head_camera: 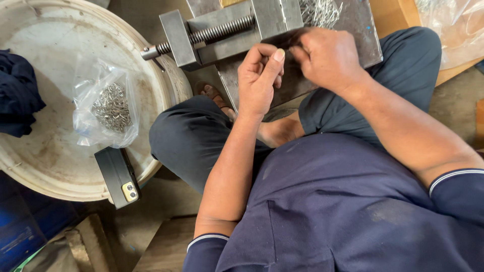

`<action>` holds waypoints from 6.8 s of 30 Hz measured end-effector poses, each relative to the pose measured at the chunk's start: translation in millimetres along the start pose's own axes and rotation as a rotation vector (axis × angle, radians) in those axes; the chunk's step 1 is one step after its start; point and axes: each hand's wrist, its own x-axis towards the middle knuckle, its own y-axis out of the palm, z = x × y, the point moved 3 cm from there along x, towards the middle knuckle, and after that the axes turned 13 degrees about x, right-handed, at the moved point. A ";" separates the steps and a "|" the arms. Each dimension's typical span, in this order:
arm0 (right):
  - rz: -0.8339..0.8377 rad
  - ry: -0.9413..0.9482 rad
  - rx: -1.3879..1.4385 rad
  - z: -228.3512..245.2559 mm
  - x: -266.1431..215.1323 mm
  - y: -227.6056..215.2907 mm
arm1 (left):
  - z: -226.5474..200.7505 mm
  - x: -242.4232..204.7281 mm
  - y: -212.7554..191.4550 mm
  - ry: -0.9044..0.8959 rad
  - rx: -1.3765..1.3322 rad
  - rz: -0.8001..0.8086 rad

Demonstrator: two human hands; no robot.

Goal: The person sits cross-legged on the floor and assembles small metal parts by hand. They pick up individual pieces from a pile on a metal plate, fit them together, and place the assembled items back onto the plate. A bag of parts and a smartphone are visible nearby.

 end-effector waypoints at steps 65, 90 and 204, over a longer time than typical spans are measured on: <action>-0.074 -0.126 0.082 26.7 17.0 -23.6 | -3.8 0.0 3.4 0.015 0.202 0.115; 0.000 0.032 0.620 10.1 6.5 -29.7 | -1.5 -0.8 1.4 -0.003 0.128 0.173; 0.506 -0.709 -0.813 57.1 99.6 -57.8 | -4.4 3.1 -5.1 0.127 0.267 0.173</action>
